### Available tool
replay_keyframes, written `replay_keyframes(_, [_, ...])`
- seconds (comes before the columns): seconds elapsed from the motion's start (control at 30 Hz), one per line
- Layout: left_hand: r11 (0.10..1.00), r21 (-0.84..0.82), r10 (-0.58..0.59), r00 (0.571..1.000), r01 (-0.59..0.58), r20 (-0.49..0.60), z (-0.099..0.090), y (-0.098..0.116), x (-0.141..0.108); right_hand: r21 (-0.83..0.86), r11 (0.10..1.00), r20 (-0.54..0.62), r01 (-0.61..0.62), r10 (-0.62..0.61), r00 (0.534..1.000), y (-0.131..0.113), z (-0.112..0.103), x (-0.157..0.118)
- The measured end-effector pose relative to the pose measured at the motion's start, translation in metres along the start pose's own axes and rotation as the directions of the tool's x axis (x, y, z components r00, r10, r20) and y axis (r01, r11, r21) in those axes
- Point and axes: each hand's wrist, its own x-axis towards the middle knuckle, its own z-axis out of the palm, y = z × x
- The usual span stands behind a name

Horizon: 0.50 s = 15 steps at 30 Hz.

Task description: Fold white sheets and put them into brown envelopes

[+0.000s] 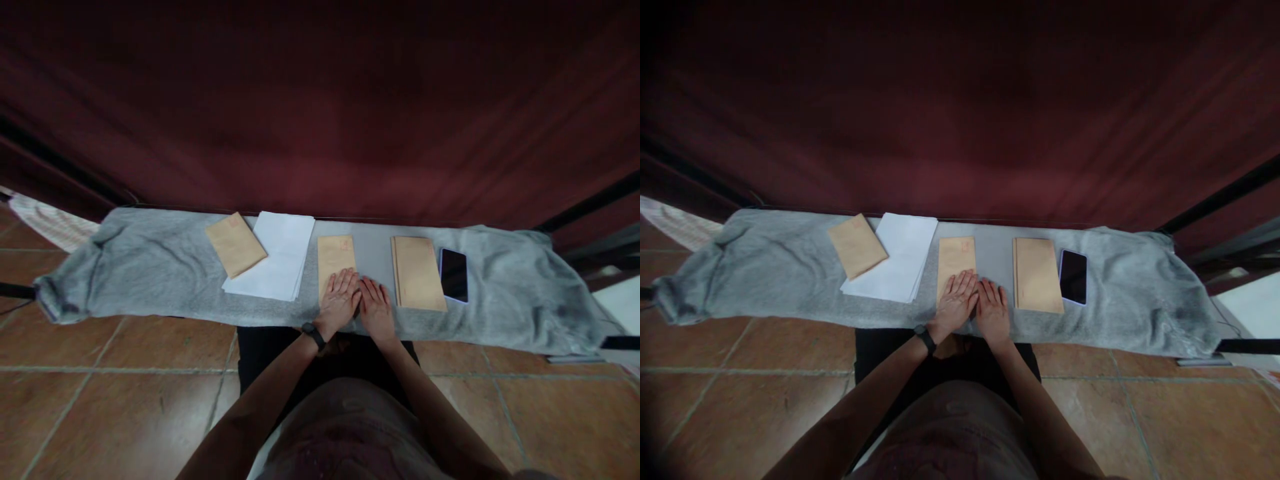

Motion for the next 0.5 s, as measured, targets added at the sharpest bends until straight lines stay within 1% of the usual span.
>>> replay_keyframes(0.23, [0.996,0.004,-0.087,0.996,0.087,-0.032,0.010,-0.015,0.024,0.002,1.000,-0.025,0.003,-0.003,1.000,-0.001,0.001,0.001])
replay_keyframes(0.4, [0.988,0.017,-0.155,0.987,0.156,-0.034,0.010,-0.026,0.040,0.018,1.000,-0.030,0.000,0.001,1.000,0.000,0.002,0.001])
replay_keyframes(0.5, [0.979,0.024,-0.199,0.979,0.200,-0.039,0.008,-0.032,0.044,0.027,1.000,-0.031,-0.001,0.002,1.000,0.001,0.003,0.001])
